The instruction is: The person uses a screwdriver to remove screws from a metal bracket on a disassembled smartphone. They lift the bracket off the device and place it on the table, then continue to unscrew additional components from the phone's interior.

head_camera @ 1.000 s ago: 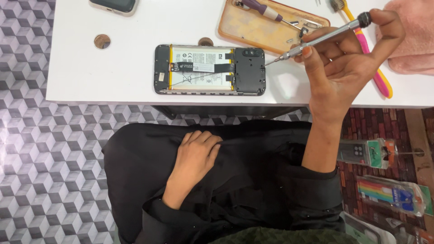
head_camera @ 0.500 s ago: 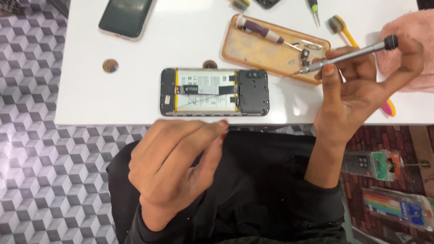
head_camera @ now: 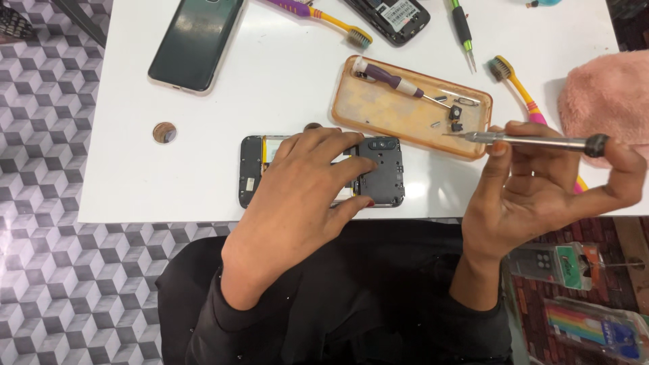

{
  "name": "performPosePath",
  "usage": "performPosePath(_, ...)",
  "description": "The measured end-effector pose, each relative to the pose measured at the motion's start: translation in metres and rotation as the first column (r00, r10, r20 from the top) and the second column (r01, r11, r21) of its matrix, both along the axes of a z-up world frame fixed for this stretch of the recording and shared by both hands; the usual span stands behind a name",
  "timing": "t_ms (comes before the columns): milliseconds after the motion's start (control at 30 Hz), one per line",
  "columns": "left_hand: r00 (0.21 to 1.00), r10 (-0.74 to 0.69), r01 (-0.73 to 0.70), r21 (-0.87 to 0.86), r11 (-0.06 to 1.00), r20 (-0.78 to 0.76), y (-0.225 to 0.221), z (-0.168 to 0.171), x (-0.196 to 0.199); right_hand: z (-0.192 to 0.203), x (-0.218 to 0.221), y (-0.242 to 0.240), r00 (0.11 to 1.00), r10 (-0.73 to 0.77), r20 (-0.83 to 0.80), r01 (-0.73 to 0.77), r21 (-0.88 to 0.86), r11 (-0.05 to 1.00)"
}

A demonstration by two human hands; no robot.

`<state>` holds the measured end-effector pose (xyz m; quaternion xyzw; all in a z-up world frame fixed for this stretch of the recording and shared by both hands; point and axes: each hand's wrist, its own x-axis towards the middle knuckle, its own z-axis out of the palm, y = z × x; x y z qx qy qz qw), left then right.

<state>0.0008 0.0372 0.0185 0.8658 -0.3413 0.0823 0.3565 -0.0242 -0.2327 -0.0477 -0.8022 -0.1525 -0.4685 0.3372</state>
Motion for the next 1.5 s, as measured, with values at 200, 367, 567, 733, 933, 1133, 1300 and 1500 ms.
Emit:
performPosePath(200,0.998,-0.029,0.027,-0.037,0.999,-0.049,0.004,-0.006,0.006,0.005,-0.003,0.007,0.996,0.034,-0.086,-0.033,0.022,0.999)
performPosePath(367,0.998,-0.062,0.06,-0.08,0.995,-0.02,0.004,-0.009,0.01,0.01,-0.001,0.01,0.995,0.03,-0.098,-0.028,0.019,0.999)
performPosePath(567,0.999,-0.049,0.049,-0.068,0.996,-0.006,-0.003,-0.01,0.012,0.029,0.007,0.004,0.995,-0.01,-0.095,0.005,-0.051,0.999)
performPosePath(733,0.998,-0.063,0.062,-0.062,0.996,-0.023,0.001,-0.008,0.015,0.025,0.012,0.001,0.994,-0.029,-0.105,0.024,-0.052,0.998)
performPosePath(933,0.994,-0.083,0.073,-0.145,0.987,-0.067,0.002,-0.003,0.016,0.0,-0.012,-0.006,0.998,0.002,-0.061,0.011,0.22,0.975)
performPosePath(1133,0.971,-0.127,0.051,-0.347,0.936,-0.202,-0.003,0.001,0.008,0.011,-0.028,0.017,0.961,-0.15,-0.232,0.235,0.397,0.887)
performPosePath(1300,0.973,-0.165,0.066,-0.487,0.871,-0.162,-0.012,-0.006,-0.001,0.05,-0.027,0.022,0.669,0.07,-0.74,-0.018,0.078,0.997)
performPosePath(1500,0.997,-0.056,0.025,-0.466,0.884,-0.053,-0.005,0.0,-0.011,0.059,-0.039,0.001,0.812,-0.006,-0.584,0.021,0.02,1.0)
